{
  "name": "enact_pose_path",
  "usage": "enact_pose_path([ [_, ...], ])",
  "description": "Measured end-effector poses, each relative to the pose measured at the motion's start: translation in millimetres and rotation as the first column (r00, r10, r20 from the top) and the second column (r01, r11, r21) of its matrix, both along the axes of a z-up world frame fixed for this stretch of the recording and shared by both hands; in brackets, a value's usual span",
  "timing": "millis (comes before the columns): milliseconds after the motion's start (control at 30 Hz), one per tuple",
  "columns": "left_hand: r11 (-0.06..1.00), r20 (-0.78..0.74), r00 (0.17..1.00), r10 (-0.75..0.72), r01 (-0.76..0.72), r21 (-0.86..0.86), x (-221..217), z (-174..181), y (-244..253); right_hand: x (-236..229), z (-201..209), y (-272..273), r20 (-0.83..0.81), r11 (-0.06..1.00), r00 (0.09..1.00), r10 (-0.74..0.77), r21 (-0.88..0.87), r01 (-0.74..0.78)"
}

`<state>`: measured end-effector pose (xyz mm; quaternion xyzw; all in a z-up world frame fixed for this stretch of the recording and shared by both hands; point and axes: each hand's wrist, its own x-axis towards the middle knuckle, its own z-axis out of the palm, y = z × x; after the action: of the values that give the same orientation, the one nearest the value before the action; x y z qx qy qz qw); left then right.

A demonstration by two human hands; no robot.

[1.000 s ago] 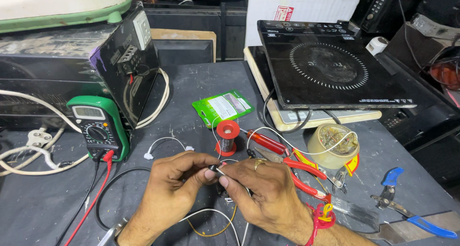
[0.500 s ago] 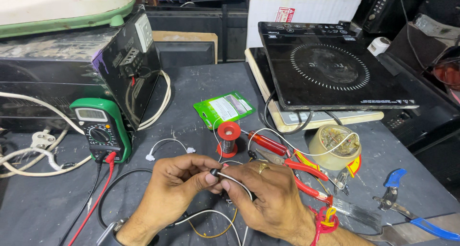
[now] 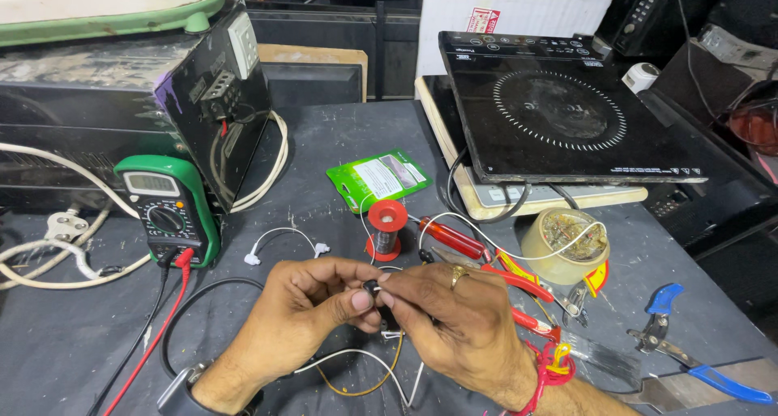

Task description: The person strips the insulation from the ends of white and yellow wires using pliers and twists the exposed strands. They then apply solder to the wire ends using a soldering iron and solder wire, preparing the wires for connection.

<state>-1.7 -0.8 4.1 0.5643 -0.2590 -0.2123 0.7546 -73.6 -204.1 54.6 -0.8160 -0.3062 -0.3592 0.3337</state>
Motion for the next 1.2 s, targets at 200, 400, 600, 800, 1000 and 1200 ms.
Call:
enact_pose_path([
  [200, 0.991, 0.132, 0.987, 0.089, -0.101, 0.089, -7, 7, -2, 2, -2, 0, -0.072, 0.998, 0.995, -0.067, 0.017, 0.069],
  [400, 0.903, 0.385, 0.905, 0.181, -0.308, 0.299, -7, 24, 4, 3, -4, 0, -0.203, 0.994, 0.974, -0.105, -0.047, 0.098],
  [600, 0.832, 0.425, 0.884, 0.194, -0.378, 0.406, -7, 40, 15, 5, -4, 1, -0.218, 0.984, 0.959, -0.179, -0.04, 0.175],
  [800, 0.615, 0.782, 0.623, -0.027, -0.606, 0.504, 2, 33, 27, 10, -6, -12, -0.361, 0.964, 0.903, -0.235, 0.031, 0.263],
  [1000, 0.558, 0.741, 0.622, -0.253, -0.532, 0.637, 0, 17, 17, 17, -12, -18, -0.572, 0.969, 0.809, -0.135, 0.094, 0.229],
  [1200, 0.552, 0.72, 0.645, -0.257, -0.513, 0.657, 3, 23, 31, 20, -17, -22, -0.66, 0.947, 0.751, 0.009, 0.247, 0.205],
])
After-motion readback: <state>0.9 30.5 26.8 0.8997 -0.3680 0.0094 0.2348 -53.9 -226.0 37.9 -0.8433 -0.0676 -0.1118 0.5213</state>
